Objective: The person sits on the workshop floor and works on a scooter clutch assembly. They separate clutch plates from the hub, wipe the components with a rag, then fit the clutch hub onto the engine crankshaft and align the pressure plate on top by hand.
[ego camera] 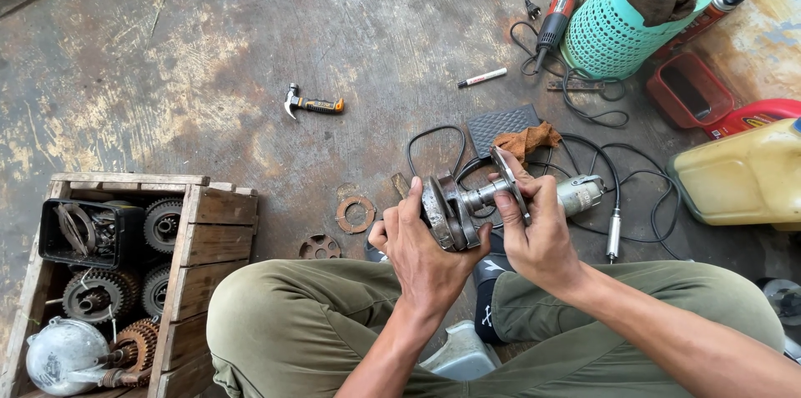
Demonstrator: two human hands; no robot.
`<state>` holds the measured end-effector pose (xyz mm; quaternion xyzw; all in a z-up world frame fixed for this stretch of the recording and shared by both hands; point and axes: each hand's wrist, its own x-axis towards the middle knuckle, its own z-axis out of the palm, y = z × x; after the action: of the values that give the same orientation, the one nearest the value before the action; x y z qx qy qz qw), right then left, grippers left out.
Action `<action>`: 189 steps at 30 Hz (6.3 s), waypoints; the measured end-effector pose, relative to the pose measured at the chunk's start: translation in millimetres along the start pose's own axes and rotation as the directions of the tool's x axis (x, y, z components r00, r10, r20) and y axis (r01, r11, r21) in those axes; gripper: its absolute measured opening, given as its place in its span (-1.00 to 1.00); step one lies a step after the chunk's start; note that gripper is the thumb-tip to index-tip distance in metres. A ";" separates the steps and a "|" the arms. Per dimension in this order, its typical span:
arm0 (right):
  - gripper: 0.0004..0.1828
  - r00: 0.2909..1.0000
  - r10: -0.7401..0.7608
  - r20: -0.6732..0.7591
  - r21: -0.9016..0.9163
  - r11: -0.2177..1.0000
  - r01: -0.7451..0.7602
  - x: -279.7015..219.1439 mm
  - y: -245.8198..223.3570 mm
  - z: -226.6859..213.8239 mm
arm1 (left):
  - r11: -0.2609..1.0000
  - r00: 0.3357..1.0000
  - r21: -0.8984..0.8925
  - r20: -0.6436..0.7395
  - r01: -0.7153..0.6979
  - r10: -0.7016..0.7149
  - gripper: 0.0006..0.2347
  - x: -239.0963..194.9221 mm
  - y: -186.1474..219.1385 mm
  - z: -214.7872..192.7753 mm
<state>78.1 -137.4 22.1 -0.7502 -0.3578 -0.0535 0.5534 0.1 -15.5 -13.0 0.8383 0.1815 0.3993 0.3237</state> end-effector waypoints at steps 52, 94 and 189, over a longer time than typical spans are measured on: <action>-0.37 0.971 -0.227 0.074 -0.185 0.954 0.237 -2.3 -28.3 -24.0 | 0.699 0.960 -0.658 0.223 0.278 -0.172 -0.15 -39.1 -15.1 24.3; -0.27 0.946 -0.305 0.107 -0.252 0.913 0.323 -2.7 -27.7 -21.6 | 0.763 0.970 -0.605 0.207 0.229 -0.127 -0.07 -41.5 -27.4 25.4; -0.77 0.656 0.747 0.109 -0.185 0.663 -0.725 -0.6 28.2 -11.8 | 0.949 0.885 0.082 0.343 0.306 -0.315 -0.07 8.2 -12.3 -0.1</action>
<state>98.2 -151.6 3.9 -0.8654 -0.0659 0.2193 0.4457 4.5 -2.0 -16.9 0.8604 0.2573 0.1835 0.3999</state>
